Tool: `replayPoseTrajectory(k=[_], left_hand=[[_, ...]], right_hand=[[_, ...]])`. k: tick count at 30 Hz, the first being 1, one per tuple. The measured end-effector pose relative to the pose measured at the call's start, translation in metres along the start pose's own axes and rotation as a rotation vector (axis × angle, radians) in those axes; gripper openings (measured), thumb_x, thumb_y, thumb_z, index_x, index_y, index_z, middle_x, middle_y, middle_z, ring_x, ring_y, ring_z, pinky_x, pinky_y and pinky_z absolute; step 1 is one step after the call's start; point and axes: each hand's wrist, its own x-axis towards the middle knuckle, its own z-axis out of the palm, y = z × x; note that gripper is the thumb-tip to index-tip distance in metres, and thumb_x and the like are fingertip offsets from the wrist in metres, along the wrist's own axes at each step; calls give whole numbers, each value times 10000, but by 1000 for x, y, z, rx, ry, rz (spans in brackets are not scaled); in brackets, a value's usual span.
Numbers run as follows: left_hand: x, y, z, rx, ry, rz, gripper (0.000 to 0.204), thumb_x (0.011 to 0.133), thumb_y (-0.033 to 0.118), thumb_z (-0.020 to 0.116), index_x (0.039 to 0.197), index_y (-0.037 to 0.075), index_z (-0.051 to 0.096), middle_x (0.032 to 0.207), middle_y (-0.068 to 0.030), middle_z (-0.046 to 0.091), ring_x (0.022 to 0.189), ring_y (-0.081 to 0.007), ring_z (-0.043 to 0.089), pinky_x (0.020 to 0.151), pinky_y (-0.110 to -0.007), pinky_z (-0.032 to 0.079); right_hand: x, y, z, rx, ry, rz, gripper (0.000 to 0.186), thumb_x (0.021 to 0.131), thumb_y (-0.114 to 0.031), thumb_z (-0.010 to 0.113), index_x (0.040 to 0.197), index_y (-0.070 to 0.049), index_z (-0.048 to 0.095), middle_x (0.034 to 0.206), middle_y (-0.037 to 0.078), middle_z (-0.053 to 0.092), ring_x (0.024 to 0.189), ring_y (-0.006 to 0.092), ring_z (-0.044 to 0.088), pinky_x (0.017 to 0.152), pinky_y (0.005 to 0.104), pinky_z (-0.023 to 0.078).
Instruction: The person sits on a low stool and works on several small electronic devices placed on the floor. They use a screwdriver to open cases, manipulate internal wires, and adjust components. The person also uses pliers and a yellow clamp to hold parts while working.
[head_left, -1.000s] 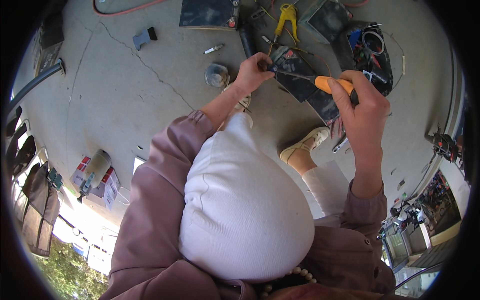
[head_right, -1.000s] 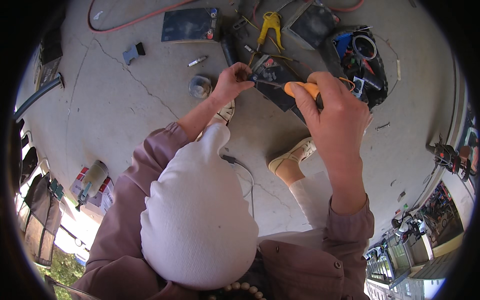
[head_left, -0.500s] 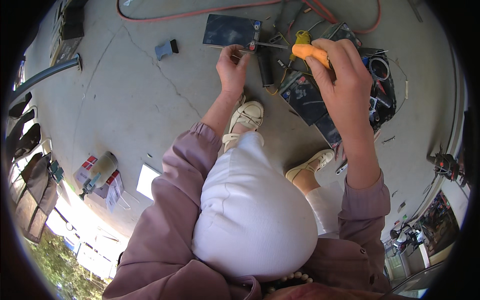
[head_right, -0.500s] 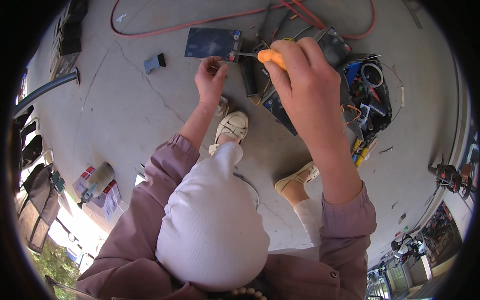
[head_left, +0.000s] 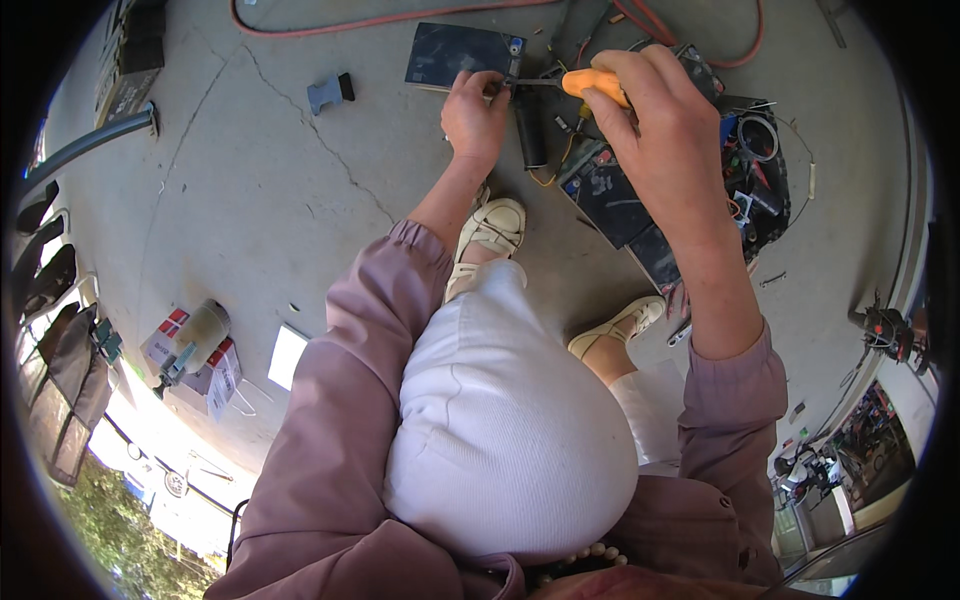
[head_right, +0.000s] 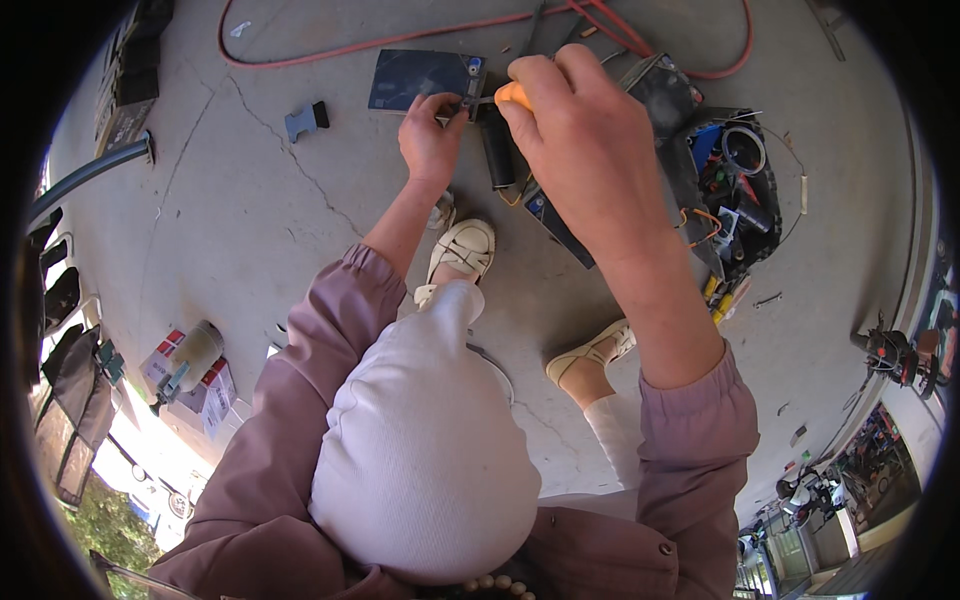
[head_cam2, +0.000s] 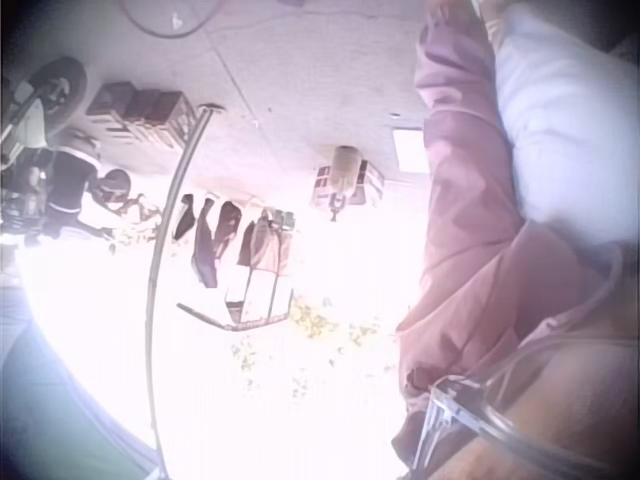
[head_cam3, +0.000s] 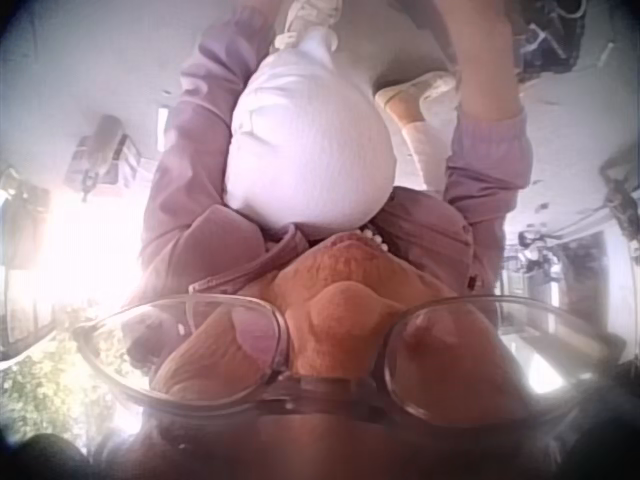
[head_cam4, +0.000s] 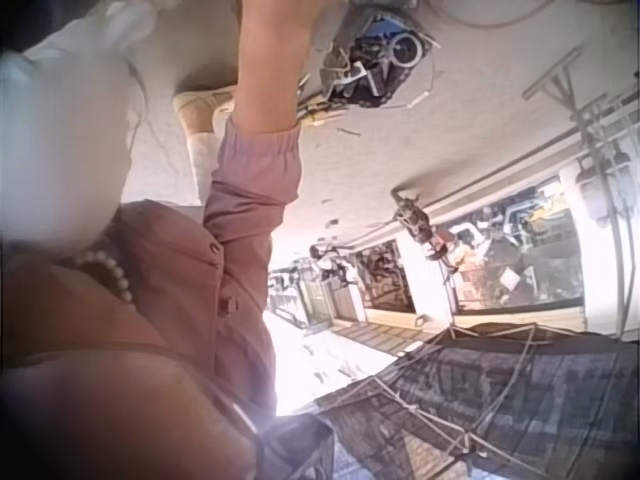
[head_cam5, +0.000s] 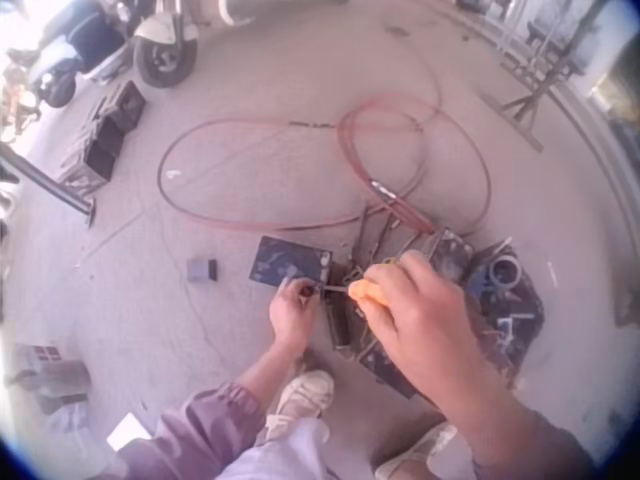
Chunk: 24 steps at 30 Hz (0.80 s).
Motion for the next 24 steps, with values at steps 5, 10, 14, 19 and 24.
replayPoseTrajectory(k=[5, 10, 14, 19, 24], left_hand=[[0, 5, -2, 29, -11, 6, 177, 761, 128, 738, 935, 106, 713, 865, -49, 648, 786, -259, 645, 688, -365, 498], [2, 8, -2, 66, -23, -8, 175, 761, 138, 732, 935, 117, 716, 871, -41, 660, 795, -269, 648, 699, -376, 502], [2, 9, -3, 65, -23, -23, 180, 754, 136, 734, 931, 115, 717, 872, -44, 664, 792, -270, 650, 703, -377, 503], [4, 7, -2, 96, -18, 5, 174, 757, 135, 731, 928, 109, 716, 870, -47, 663, 789, -270, 650, 699, -377, 502], [3, 9, -1, 95, -42, -10, 171, 761, 142, 727, 928, 105, 713, 863, -48, 660, 785, -270, 648, 696, -373, 500]], right_hand=[[6, -2, 0, -9, -18, -60, 200, 805, -65, 705, 988, -64, 625, 885, 92, 558, 710, 296, 624, 605, 374, 512], [15, -10, -3, 40, 49, -148, 208, 775, -51, 702, 969, -60, 625, 940, 100, 571, 750, 291, 635, 607, 374, 521], [19, -10, 0, -103, -77, -11, 203, 804, -115, 719, 977, -59, 629, 959, 90, 587, 762, 274, 645, 626, 367, 529], [19, -9, 1, -277, -166, 141, 259, 813, -201, 744, 980, -63, 602, 930, 77, 572, 753, 292, 654, 593, 383, 533], [5, 1, 5, -42, 19, -71, 330, 799, -239, 758, 1019, -71, 579, 904, 69, 564, 711, 292, 652, 564, 389, 529]])
